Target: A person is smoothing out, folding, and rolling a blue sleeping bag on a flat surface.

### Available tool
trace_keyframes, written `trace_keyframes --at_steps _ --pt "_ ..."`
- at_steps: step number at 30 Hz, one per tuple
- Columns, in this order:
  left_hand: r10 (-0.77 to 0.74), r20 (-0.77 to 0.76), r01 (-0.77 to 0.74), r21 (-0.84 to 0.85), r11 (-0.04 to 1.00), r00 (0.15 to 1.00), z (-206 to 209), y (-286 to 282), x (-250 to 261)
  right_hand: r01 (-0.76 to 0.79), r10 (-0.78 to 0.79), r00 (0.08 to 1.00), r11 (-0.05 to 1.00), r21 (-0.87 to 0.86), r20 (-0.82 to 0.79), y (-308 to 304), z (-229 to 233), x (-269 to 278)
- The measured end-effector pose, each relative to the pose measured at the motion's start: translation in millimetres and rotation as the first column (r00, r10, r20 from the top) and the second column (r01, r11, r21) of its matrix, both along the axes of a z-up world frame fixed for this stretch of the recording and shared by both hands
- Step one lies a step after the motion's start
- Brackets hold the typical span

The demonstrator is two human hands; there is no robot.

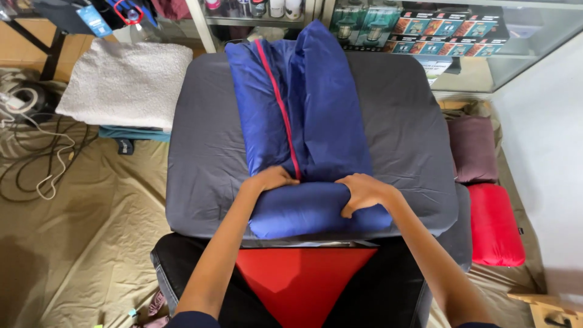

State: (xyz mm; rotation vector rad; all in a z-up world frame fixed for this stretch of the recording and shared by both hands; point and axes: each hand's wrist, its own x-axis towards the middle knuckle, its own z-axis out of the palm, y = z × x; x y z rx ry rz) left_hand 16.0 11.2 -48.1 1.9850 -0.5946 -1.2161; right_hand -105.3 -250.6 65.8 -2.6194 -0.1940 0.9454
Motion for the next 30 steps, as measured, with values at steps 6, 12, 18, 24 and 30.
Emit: trace_keyframes --at_steps 6,12,18,24,30 --pt "0.123 0.835 -0.300 0.052 0.953 0.536 83 2 -39 0.117 -0.103 0.986 0.988 0.104 -0.128 2 21 6" --pt "-0.091 0.516 -0.195 0.473 0.859 0.852 174 -1 -112 0.152 -0.121 0.974 0.977 0.152 -0.194 4 31 10" --pt "0.002 0.434 -0.187 0.383 0.905 0.901 156 11 -85 0.113 -0.171 0.980 0.900 0.420 0.102 -11 40 -17" --pt "0.096 0.378 -0.233 0.335 0.913 0.921 149 12 -60 0.217 -0.562 0.797 0.610 0.762 0.222 -40 -16 -54" --pt "0.020 0.323 -0.144 0.364 0.920 0.946 134 9 -40 0.630 -0.849 0.518 0.293 0.720 -0.108 -44 -76 -35"
